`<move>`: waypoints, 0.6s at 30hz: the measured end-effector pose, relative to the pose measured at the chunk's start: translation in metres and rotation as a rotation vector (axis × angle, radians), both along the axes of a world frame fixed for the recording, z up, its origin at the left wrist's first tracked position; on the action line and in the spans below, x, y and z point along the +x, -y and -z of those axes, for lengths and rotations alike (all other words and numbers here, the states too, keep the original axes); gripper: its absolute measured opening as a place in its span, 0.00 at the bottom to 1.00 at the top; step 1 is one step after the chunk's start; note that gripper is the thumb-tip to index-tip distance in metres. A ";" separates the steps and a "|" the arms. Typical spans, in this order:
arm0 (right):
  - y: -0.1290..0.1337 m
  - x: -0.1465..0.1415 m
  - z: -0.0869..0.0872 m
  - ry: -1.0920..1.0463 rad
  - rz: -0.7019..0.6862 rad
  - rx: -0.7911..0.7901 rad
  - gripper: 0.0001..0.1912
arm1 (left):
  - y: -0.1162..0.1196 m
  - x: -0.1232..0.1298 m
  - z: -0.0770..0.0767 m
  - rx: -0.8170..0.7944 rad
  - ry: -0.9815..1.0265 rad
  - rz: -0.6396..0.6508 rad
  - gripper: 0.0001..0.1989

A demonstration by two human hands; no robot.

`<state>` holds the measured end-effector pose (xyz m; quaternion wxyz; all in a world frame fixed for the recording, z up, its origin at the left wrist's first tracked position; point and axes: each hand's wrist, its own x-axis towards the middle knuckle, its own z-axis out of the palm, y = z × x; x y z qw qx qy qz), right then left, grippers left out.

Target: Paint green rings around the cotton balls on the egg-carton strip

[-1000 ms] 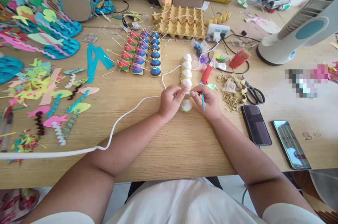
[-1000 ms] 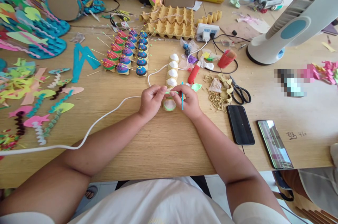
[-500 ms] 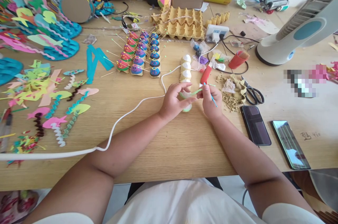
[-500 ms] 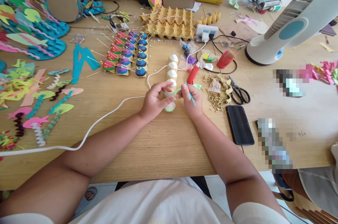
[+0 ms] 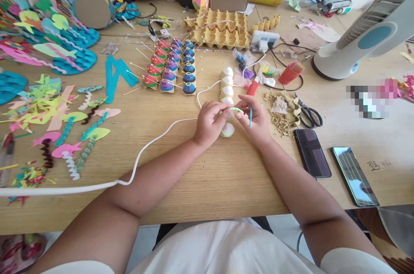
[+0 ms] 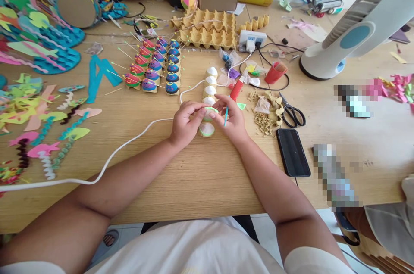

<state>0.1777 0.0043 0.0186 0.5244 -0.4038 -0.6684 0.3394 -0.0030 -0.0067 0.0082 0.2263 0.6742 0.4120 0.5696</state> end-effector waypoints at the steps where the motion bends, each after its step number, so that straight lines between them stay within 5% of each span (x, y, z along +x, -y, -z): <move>1: 0.000 -0.001 0.001 -0.006 -0.012 -0.006 0.30 | -0.001 0.000 0.001 -0.003 0.006 -0.002 0.16; 6: 0.003 -0.003 0.001 0.010 0.014 -0.011 0.21 | -0.002 0.000 0.001 -0.019 -0.007 0.002 0.19; 18: 0.003 -0.005 0.002 -0.119 0.036 -0.129 0.29 | 0.000 0.002 0.002 -0.056 0.050 0.078 0.14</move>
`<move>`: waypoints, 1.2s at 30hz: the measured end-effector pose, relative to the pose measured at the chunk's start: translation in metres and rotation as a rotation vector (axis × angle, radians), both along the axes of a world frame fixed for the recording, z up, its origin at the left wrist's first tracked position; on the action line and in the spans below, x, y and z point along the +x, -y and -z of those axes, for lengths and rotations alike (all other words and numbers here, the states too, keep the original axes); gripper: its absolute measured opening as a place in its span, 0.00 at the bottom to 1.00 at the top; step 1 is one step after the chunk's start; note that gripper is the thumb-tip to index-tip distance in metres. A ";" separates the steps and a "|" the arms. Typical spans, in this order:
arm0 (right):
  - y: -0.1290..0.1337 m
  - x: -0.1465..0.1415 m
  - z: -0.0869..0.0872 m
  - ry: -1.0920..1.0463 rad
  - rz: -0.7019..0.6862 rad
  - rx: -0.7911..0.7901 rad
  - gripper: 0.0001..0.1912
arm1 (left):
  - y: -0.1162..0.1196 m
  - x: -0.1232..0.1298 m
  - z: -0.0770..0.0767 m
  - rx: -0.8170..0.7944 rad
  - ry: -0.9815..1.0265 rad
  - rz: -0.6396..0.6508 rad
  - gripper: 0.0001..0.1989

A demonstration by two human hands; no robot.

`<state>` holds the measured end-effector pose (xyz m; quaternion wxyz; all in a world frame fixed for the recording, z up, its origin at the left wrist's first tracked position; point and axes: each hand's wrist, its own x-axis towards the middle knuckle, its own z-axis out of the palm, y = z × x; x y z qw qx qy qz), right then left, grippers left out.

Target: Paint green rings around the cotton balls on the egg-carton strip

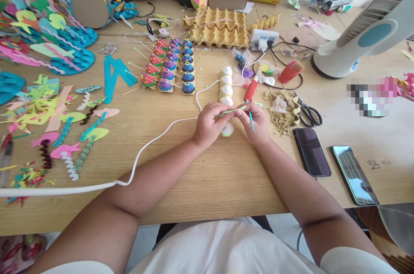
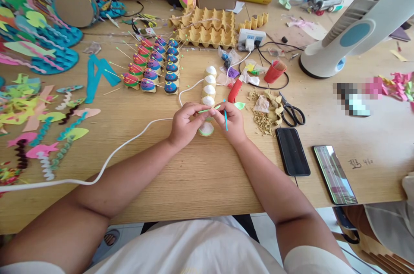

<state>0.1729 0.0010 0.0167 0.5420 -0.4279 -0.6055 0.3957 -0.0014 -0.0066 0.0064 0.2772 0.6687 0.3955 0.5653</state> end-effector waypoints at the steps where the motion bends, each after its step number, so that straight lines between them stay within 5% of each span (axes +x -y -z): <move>1: 0.000 0.001 0.000 0.000 -0.005 -0.003 0.28 | 0.000 0.000 0.000 -0.003 0.016 -0.005 0.14; 11: 0.000 0.002 -0.006 0.013 -0.085 0.031 0.21 | 0.001 -0.001 -0.007 -0.056 0.018 -0.013 0.24; 23: 0.004 0.004 -0.014 0.124 -0.043 0.043 0.35 | 0.001 -0.002 -0.007 -0.070 0.001 -0.006 0.33; 36: -0.004 0.002 -0.004 0.001 -0.020 -0.017 0.24 | -0.004 -0.001 0.003 -0.080 0.059 -0.063 0.07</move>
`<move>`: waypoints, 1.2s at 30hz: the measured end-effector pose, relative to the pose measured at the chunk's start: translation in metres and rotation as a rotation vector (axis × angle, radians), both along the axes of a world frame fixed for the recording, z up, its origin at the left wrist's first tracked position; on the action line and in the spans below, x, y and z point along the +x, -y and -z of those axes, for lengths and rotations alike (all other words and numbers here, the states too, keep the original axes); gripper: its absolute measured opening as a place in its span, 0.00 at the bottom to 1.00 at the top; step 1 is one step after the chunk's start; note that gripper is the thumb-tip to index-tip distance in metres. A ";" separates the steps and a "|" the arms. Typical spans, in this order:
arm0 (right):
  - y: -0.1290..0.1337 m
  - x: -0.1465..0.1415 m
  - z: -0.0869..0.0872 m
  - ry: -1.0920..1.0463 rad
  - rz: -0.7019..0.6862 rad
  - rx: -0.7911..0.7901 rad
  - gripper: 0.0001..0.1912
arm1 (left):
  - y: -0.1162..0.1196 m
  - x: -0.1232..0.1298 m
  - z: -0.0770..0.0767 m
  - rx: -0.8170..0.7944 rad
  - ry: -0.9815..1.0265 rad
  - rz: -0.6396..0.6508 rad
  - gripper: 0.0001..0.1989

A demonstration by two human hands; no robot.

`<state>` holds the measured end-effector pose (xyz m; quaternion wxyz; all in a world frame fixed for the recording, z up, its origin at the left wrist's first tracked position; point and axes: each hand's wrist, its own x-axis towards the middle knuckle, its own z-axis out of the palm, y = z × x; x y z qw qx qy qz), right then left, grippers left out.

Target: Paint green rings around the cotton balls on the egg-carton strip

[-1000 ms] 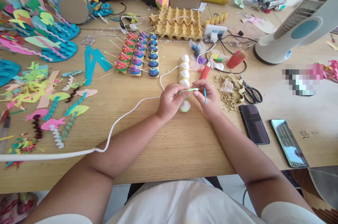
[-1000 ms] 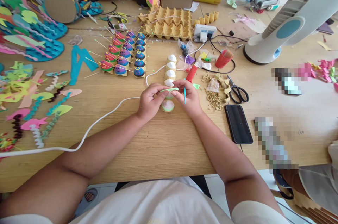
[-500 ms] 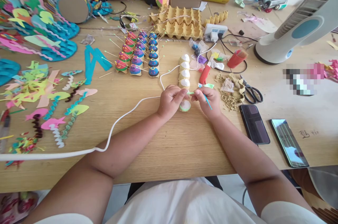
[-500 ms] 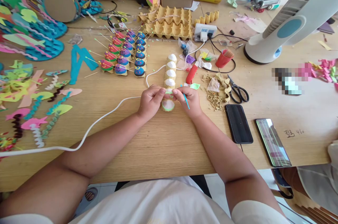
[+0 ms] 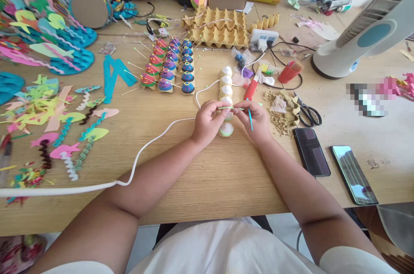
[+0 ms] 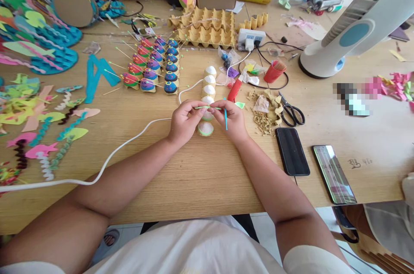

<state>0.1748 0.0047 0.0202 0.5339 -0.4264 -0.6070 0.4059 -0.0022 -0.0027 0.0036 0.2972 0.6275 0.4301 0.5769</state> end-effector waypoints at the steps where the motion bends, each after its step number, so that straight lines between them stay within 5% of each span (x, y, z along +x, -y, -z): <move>1: 0.000 0.000 0.001 -0.029 -0.019 -0.012 0.23 | 0.000 0.000 0.000 -0.004 0.008 0.003 0.07; 7: -0.001 -0.001 0.002 -0.081 -0.100 -0.039 0.22 | -0.001 0.000 0.001 -0.014 0.050 0.027 0.08; 17: 0.007 0.001 -0.011 0.075 -0.079 0.017 0.27 | 0.001 -0.001 -0.007 -0.038 0.013 0.031 0.31; 28: 0.001 0.000 -0.004 0.019 -0.001 -0.015 0.26 | -0.002 0.001 0.000 0.011 0.070 -0.023 0.16; 36: 0.005 0.002 -0.009 0.079 -0.004 -0.039 0.32 | 0.000 -0.003 -0.002 -0.075 0.044 -0.018 0.31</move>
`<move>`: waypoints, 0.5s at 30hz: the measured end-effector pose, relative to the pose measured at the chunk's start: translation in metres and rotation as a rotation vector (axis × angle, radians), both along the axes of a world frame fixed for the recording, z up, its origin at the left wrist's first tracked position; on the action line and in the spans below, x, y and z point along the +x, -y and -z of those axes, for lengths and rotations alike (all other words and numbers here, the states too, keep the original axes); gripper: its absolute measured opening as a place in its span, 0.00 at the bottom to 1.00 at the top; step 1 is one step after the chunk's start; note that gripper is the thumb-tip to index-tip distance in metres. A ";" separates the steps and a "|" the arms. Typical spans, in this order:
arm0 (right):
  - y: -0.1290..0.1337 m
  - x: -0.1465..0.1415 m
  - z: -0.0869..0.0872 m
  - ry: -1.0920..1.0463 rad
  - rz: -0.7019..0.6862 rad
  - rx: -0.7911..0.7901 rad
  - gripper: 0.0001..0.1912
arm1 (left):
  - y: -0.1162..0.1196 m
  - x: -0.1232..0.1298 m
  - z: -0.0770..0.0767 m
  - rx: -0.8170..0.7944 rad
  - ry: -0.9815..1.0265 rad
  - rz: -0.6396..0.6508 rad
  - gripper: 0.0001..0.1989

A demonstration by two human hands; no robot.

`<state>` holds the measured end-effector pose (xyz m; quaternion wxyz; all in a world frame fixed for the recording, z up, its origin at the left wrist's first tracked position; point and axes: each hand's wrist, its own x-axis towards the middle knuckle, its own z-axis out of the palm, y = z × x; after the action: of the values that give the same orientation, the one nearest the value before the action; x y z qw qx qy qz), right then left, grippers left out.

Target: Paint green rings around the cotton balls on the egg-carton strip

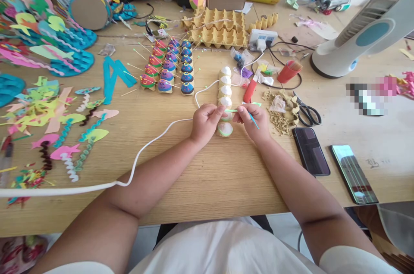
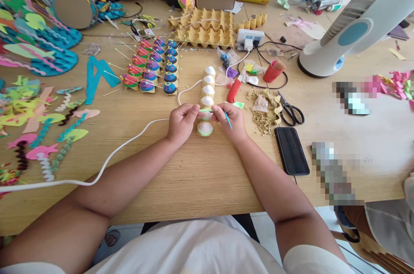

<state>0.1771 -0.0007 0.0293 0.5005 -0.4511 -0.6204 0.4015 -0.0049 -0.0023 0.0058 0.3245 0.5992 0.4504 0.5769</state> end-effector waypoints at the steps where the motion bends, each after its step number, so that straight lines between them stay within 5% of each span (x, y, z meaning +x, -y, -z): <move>1: 0.000 0.000 0.000 -0.005 -0.003 -0.007 0.32 | 0.000 0.000 0.000 -0.013 0.002 0.001 0.33; 15: -0.016 0.002 0.019 -0.273 -0.136 -0.157 0.26 | -0.007 0.006 0.004 -0.111 0.262 -0.051 0.27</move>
<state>0.1788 0.0150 0.0104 0.5151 -0.3871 -0.5424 0.5391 0.0011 0.0043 0.0016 0.3983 0.4883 0.4506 0.6324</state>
